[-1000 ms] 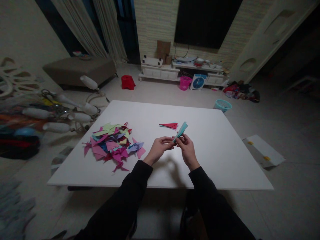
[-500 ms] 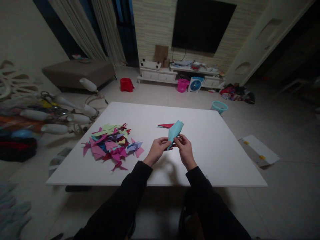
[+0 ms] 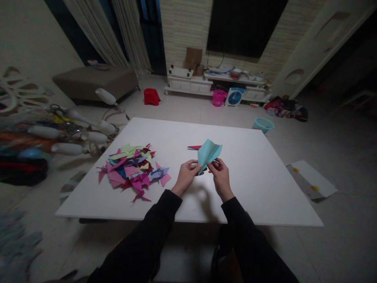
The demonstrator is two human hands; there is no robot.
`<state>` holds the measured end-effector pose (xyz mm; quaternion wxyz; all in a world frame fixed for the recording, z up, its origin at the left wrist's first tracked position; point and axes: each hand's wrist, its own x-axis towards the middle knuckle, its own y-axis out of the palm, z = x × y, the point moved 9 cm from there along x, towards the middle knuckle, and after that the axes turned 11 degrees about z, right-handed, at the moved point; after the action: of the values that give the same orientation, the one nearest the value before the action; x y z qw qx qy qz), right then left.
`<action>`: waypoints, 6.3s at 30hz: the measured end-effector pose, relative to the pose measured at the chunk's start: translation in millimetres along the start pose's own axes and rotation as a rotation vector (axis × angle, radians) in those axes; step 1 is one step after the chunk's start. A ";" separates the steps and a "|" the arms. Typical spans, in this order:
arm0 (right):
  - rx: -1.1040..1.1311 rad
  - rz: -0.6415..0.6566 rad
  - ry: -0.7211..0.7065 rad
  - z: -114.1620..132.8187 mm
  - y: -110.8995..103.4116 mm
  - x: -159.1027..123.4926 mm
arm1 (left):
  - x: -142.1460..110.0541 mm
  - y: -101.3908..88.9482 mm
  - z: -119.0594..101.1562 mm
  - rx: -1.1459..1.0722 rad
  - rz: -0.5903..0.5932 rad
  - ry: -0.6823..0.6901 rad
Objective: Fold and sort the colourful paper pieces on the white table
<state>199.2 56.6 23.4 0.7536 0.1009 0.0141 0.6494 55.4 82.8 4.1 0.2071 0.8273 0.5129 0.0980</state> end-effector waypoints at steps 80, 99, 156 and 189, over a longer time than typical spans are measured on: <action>0.063 -0.068 0.095 -19.4 -8.6 -10.0 | -15.3 13.3 16.9 -0.113 0.043 -0.128; -0.042 -0.131 0.043 -2.9 -11.1 -9.1 | -10.3 6.5 11.7 -0.007 0.021 -0.122; -0.030 -0.175 0.051 -12.5 -20.8 -10.2 | -11.6 5.0 19.0 0.022 0.028 -0.188; -0.024 -0.010 0.017 -2.3 1.0 -10.0 | -7.7 14.2 5.7 -0.029 0.122 -0.022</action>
<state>196.4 47.3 20.2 0.7579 0.0862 0.0130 0.6465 65.5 69.1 5.7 0.2183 0.8550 0.4577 0.1086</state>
